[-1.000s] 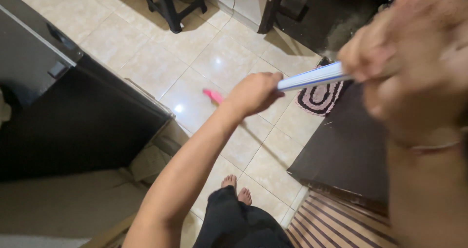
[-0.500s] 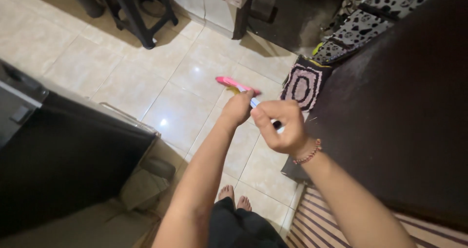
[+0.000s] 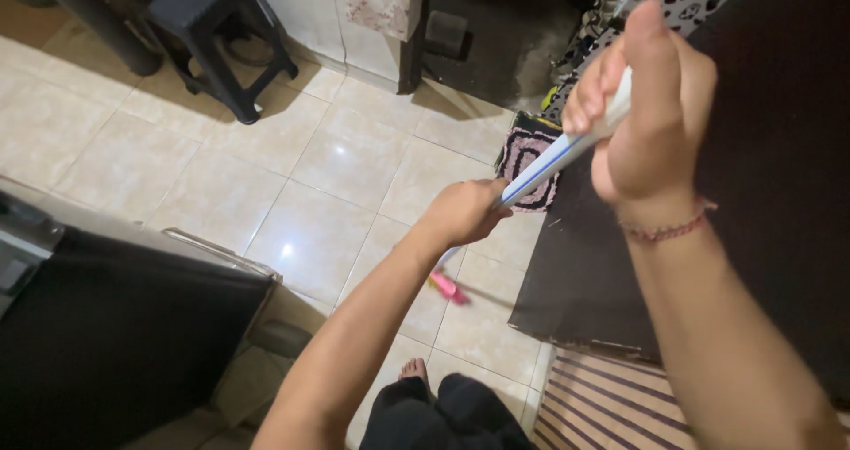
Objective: The person assembles a mop handle by fitting and screwing the pole sections together by hand.
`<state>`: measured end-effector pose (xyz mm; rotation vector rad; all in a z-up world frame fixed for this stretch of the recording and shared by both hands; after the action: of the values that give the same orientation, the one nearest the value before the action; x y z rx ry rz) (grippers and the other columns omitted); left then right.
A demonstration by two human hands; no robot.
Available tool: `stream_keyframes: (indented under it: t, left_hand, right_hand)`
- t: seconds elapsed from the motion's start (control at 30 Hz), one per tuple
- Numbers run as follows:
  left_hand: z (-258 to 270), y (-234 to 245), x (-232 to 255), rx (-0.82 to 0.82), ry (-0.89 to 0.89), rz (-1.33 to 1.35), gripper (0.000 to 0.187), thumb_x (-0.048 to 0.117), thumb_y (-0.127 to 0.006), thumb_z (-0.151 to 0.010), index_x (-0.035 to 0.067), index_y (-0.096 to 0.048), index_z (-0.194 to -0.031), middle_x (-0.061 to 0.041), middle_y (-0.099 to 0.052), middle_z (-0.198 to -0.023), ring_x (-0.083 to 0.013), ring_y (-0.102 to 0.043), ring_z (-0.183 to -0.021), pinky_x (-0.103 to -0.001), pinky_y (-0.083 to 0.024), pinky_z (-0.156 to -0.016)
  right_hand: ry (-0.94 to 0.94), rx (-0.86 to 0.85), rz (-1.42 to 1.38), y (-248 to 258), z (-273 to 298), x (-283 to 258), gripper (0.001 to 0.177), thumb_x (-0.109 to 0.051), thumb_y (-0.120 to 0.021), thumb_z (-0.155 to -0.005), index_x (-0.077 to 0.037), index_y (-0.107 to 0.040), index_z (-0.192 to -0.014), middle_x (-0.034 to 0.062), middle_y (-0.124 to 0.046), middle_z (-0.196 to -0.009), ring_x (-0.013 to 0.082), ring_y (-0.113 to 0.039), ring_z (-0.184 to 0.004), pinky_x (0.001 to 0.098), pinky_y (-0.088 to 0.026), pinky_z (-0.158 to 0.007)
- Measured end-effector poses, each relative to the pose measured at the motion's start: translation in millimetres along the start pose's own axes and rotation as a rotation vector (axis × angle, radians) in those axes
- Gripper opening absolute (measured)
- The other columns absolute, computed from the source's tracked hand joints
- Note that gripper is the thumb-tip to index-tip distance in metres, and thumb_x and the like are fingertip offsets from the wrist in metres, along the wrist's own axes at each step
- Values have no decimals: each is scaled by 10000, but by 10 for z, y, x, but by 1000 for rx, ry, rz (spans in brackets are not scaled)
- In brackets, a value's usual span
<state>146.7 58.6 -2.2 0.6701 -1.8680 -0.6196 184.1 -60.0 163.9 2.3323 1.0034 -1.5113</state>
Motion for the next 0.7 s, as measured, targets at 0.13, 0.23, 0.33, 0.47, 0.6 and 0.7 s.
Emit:
stream_keyframes:
  t: [0.13, 0.23, 0.33, 0.47, 0.6, 0.7]
  left_hand:
    - [-42, -193, -243, -48, 64, -55, 237, 214, -608, -746, 49, -494, -873, -147, -588, -770, -346, -556, -702, -429, -432, -612]
    - [-87, -382, -493, 78, 45, -11, 281, 170, -571, -684, 45, -492, -923, -168, -589, -795, -345, -569, -693, -420, -445, -586]
    - [-219, -605, -797, -9, 328, -19, 141, 159, -452, -806, 92, -522, -908, -161, -606, -793, -323, -591, -751, -414, -457, -659]
    - [-520, -750, -1068, -52, 357, -5, 228, 216, -504, -729, 66, -511, -900, -196, -594, -799, -353, -569, -762, -430, -442, -648]
    - [-964, -776, -1163, 76, 226, -73, 210, 182, -527, -742, 53, -517, -907, -208, -587, -811, -364, -565, -780, -431, -436, -706]
    - [-1287, -874, -1068, 53, 250, -146, 251, 139, -573, -692, 32, -504, -908, -206, -582, -813, -369, -557, -792, -433, -428, -719]
  right_hand:
    - [120, -15, 241, -44, 212, 164, 372, -244, -438, -952, -36, -392, -647, 40, -398, -515, 92, -398, -432, 218, -337, -425]
    - [150, -41, 410, -66, 371, 377, 318, -181, -413, -895, -17, -434, -623, 24, -437, -560, 78, -414, -475, 215, -334, -455]
    - [106, -105, 593, -29, 421, 706, 266, -125, -452, -843, 9, -488, -616, 22, -455, -516, 82, -421, -460, 229, -328, -442]
    - [126, -153, 573, 154, 291, 968, 296, -131, -462, -862, 1, -458, -597, 34, -449, -538, 88, -427, -485, 239, -327, -468]
    - [44, -173, 490, 550, -115, 969, 340, -170, -433, -866, -11, -438, -565, 12, -437, -503, 81, -406, -462, 231, -316, -446]
    - [-6, -141, 358, 878, -377, 947, 381, -189, -410, -890, -18, -404, -550, 6, -426, -511, 77, -382, -474, 226, -302, -456]
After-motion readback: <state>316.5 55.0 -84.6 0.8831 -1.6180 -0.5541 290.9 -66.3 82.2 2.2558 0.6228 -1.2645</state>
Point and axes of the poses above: each hand's wrist, its own z-axis away from the middle knuckle, its own y-axis out of the back of the hand, x = y × z, the point moved 1 cm from there along -z, towards the middle knuckle
